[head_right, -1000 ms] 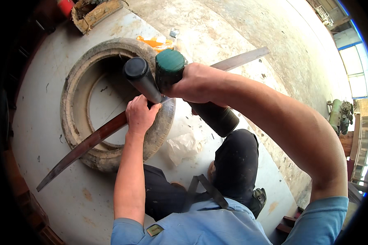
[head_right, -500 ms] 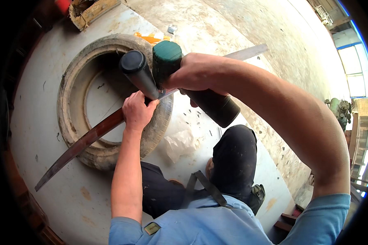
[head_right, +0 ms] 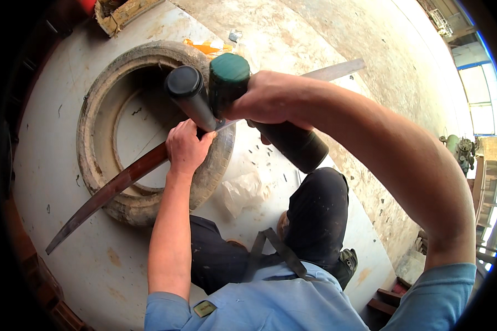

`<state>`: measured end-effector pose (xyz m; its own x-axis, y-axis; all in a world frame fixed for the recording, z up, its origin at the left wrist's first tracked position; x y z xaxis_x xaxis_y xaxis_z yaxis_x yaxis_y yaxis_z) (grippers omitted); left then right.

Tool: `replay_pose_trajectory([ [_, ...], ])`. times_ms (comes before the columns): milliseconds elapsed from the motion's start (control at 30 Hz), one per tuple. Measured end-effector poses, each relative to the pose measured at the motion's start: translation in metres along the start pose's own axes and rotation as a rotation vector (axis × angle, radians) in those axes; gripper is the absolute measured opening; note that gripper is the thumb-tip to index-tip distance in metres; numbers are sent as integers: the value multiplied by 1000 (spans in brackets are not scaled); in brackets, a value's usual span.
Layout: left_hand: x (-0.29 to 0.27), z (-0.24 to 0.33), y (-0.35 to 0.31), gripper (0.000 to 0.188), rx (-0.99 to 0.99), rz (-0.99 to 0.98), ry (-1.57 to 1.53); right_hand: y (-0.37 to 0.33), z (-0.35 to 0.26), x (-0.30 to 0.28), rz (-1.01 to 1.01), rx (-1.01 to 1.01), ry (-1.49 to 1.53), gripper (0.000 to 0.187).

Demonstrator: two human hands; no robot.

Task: The person retrieves a screw from a bag and walks to a work area. They use a cordless drill and a rubber mallet to attach a metal fan blade to a central hub mounted on a tire. The person repeatedly drills and taps the blade to secure it.

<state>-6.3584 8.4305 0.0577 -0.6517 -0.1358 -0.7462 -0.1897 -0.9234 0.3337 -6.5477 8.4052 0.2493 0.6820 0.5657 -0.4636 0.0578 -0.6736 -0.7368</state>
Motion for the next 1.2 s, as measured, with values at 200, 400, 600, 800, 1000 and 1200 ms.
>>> replay_pose_trajectory([
  [200,0,0,0,34,4,2,16,-1,-2,-1,1,17,10,42],
  [400,1,-2,0,33,0,5,-2,3,0,0,-3,17,21,41],
  [600,0,0,1,27,-11,22,-21,5,1,1,-3,44,35,38],
  [800,0,0,0,25,-13,33,-23,4,4,5,0,21,58,31],
  [1000,2,-3,0,32,1,21,-5,8,8,7,12,46,31,29],
  [1200,0,-3,1,26,-13,39,-34,-1,-3,9,22,64,67,29],
])
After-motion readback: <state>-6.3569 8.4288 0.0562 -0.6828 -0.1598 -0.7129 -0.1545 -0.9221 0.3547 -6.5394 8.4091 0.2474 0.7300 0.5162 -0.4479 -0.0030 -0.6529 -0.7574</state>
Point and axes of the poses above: each hand's wrist, its own y-axis towards the middle knuckle, its own x-axis out of the palm, z = x × y, the point moved 2 cm from there along y, towards the middle knuckle, and after that the axes turned 4 degrees about z, right-handed, at the moved point
